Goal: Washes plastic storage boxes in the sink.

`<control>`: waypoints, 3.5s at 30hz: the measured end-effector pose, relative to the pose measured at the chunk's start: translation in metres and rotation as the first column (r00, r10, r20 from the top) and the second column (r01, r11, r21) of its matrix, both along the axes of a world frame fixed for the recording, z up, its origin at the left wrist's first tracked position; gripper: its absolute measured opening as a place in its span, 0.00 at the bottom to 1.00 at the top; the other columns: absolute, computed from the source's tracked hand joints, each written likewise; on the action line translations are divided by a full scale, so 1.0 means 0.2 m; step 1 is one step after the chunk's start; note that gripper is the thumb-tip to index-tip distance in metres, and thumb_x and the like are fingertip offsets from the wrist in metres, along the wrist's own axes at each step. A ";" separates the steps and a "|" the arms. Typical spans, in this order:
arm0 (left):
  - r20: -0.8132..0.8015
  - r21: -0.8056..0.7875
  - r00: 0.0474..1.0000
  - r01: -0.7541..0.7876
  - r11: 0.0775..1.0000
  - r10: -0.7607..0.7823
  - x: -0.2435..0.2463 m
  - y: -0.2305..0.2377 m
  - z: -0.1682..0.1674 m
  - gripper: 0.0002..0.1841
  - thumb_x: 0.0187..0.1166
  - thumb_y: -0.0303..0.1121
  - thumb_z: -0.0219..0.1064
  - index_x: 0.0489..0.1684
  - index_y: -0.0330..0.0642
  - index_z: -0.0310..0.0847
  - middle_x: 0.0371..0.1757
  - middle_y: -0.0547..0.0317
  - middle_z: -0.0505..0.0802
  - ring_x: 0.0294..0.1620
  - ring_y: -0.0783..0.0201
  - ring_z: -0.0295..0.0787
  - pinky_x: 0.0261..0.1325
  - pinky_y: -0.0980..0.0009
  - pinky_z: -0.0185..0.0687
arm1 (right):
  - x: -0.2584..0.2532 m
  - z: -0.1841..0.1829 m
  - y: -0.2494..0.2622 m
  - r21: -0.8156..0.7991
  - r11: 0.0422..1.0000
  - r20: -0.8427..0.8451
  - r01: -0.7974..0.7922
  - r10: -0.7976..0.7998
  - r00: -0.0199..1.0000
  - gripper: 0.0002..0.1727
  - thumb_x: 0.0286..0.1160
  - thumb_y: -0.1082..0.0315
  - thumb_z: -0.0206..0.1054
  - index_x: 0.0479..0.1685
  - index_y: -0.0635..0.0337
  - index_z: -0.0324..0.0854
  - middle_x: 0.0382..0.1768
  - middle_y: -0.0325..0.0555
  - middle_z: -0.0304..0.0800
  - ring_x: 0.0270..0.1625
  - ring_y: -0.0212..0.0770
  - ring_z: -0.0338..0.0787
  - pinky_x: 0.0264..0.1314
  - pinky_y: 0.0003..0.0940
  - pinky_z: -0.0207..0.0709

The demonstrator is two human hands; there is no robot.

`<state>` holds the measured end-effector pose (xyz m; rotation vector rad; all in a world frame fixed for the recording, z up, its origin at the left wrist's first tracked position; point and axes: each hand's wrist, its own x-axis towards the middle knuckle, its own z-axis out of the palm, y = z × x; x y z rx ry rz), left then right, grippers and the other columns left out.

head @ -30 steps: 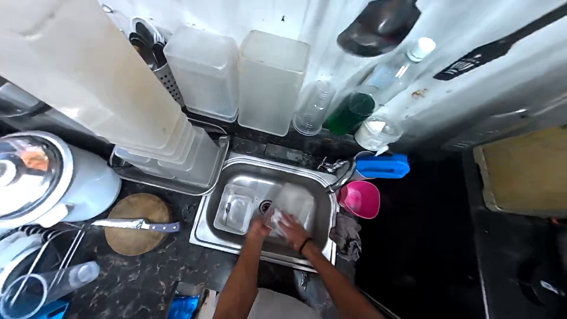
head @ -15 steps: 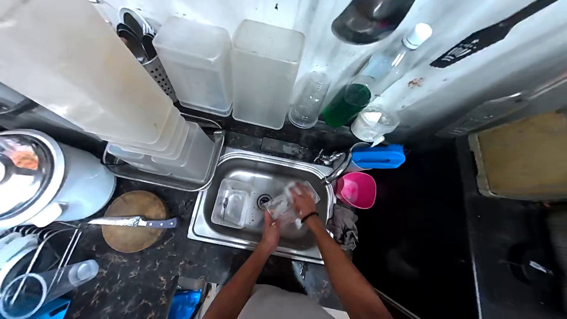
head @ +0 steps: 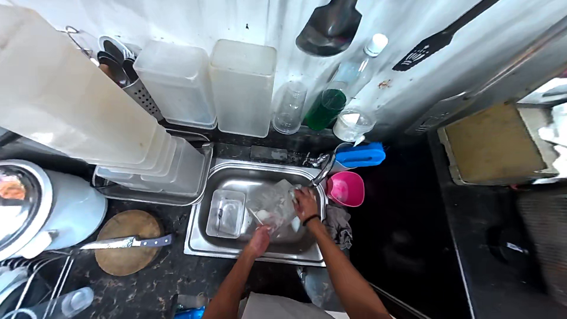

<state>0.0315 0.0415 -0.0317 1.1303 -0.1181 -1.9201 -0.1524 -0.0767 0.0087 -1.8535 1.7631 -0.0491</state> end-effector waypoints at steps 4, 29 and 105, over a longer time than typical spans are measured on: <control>0.240 0.024 0.946 0.220 0.975 -0.219 -0.04 0.03 -0.07 0.23 0.83 0.21 0.61 0.78 0.34 0.69 0.66 0.47 0.87 0.59 0.62 0.85 0.62 0.63 0.82 | 0.19 -0.13 0.05 0.123 0.992 -0.007 0.024 -0.023 1.000 0.33 0.79 0.66 0.64 0.86 0.62 0.69 0.89 0.68 0.58 0.92 0.67 0.54 0.91 0.61 0.55; 0.410 -0.214 0.888 0.316 0.924 -0.209 0.08 -0.02 -0.04 0.40 0.75 0.18 0.66 0.89 0.31 0.49 0.71 0.40 0.84 0.66 0.59 0.87 0.71 0.61 0.83 | 0.25 -0.13 0.52 -0.034 0.999 0.317 0.031 -0.019 0.948 0.23 0.78 0.70 0.65 0.72 0.65 0.83 0.84 0.66 0.69 0.91 0.65 0.60 0.95 0.57 0.49; 0.979 0.201 -0.194 0.971 0.132 -0.059 -0.34 -1.34 0.29 0.29 0.76 0.24 0.65 0.81 0.44 0.76 0.95 0.54 0.59 0.77 0.37 0.79 0.71 0.34 0.75 | -0.27 0.52 0.34 -0.011 0.892 0.369 0.453 -0.417 0.831 0.20 0.80 0.62 0.65 0.64 0.63 0.87 0.60 0.58 0.92 0.63 0.54 0.91 0.72 0.53 0.80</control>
